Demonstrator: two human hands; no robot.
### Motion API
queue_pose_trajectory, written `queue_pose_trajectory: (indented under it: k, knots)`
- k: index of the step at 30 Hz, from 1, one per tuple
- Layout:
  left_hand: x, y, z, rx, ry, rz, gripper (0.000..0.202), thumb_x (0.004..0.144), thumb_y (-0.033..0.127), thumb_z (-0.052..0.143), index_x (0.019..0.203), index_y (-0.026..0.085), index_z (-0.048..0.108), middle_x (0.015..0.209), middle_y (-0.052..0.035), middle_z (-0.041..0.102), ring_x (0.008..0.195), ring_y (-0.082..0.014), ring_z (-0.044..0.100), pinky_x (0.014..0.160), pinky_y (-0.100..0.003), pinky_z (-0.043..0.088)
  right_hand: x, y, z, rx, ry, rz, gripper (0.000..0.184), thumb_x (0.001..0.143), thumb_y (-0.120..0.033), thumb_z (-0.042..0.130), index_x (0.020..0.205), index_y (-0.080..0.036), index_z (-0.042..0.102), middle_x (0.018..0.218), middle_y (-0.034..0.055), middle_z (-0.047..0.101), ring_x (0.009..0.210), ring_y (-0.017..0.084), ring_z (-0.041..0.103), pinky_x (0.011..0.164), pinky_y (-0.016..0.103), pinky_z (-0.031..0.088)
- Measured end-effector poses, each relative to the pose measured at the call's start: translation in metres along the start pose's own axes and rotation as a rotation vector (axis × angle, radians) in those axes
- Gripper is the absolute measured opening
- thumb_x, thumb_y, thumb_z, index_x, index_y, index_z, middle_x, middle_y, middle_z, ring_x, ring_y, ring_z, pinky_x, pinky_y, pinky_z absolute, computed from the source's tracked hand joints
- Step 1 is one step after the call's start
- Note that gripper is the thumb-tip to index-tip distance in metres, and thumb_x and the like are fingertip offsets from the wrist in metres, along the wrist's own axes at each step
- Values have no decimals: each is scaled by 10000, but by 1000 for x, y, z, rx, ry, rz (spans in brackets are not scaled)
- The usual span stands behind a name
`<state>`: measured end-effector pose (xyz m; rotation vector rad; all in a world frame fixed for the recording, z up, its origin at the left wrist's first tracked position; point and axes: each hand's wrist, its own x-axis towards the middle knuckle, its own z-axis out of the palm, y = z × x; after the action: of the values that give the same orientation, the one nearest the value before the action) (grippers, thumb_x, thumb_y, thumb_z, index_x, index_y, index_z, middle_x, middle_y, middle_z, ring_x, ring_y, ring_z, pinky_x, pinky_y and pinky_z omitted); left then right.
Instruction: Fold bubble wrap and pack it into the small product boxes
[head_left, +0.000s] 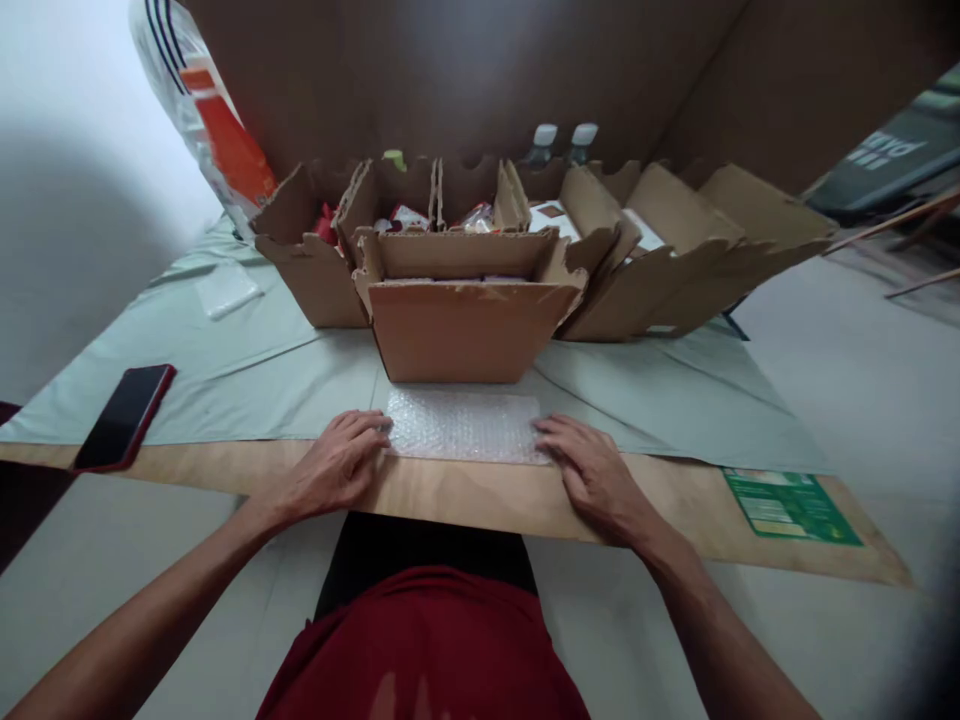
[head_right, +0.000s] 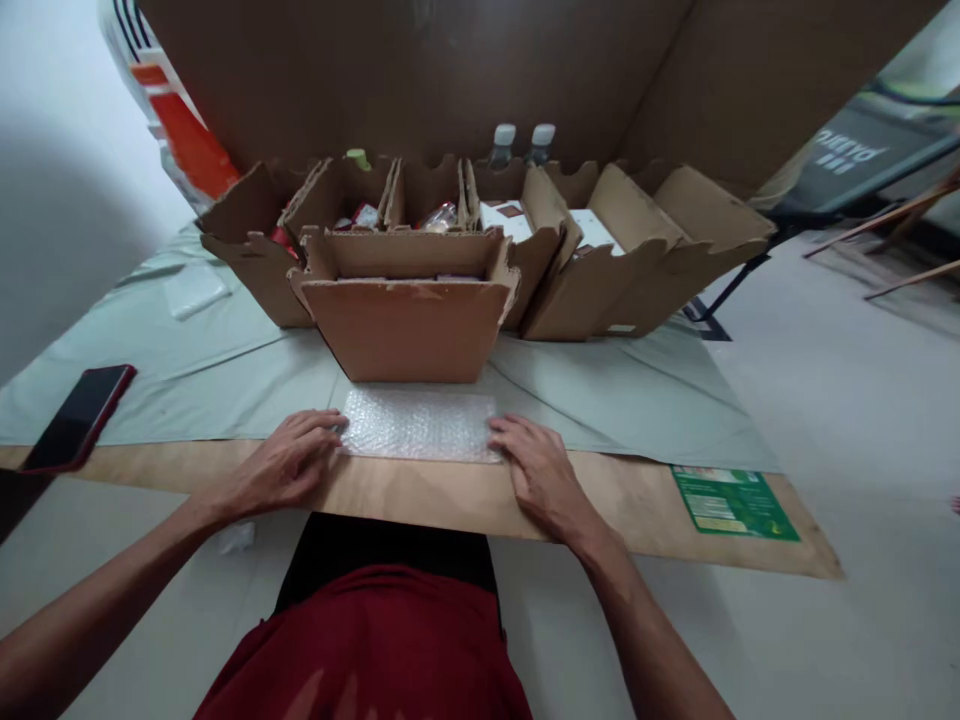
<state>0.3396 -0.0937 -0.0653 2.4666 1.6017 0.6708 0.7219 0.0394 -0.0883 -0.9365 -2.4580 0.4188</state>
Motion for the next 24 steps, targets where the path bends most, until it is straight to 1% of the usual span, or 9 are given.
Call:
queue_pose_trajectory:
  k: [3,5,9,11,14,17,19,21,24]
  knots:
    - [2,8,-5,-42,67,-8,285,845,57,532,1079,202,607,1271,-114,705,1296,-284,598,1075,-503,493,-6,5,-5,-78,83,15,308,923,-151,477,1116,-234,702,1278,86,739,1302,315,623,1026,558,503]
    - [16,14,-5,-41,128,-4,228,888,65,543,1055,204,612,1253,-107,708,1286,-276,603,1062,-486,501,10,-12,-6,-74,101,5,286,965,-198,490,1152,-236,702,1275,87,739,1300,310,623,1046,558,499]
    - [45,14,19,-19,79,5,173,930,93,552,1037,178,657,1198,-118,722,1171,-280,641,1004,-482,529,55,-64,23,-36,-93,-107,312,996,-204,486,1216,-239,704,1381,80,686,1324,280,596,1087,522,479]
    - [50,7,32,-24,7,-31,155,945,130,568,1042,171,682,1177,-121,722,1116,-279,643,976,-481,537,61,-71,37,-41,-208,-163,306,1004,-232,513,1244,-232,703,1444,83,646,1354,282,568,1097,501,469]
    - [44,-1,41,-49,-57,-76,199,980,168,546,1112,190,692,1259,-116,698,1182,-283,608,1012,-496,515,42,-45,34,-80,-184,-85,323,1029,-292,487,1257,-225,706,1418,94,666,1344,294,576,1079,516,458]
    - [37,-3,39,-85,-64,-77,234,975,158,527,1131,213,692,1283,-102,689,1209,-275,597,1025,-484,506,14,-4,8,-158,-4,148,368,1044,-356,421,1124,-206,747,1266,117,739,1210,307,658,991,520,489]
    - [35,-4,37,-94,-4,-105,246,952,161,542,1141,217,689,1284,-105,683,1195,-273,607,1021,-472,511,7,11,-6,-210,70,223,381,1030,-390,426,1082,-195,750,1211,129,752,1154,314,678,952,505,500]
    - [34,-6,36,-30,91,-202,278,934,192,554,1183,214,677,1295,-124,670,1184,-294,610,1020,-496,508,12,12,-7,-243,90,226,385,1012,-410,449,1127,-181,736,1227,144,741,1172,324,661,959,497,494]
    - [36,-10,36,135,167,-395,322,912,316,609,1197,179,671,1286,-173,656,1179,-360,588,1024,-572,487,32,1,12,-261,68,231,411,986,-432,489,1189,-146,705,1294,186,704,1213,360,625,974,513,478]
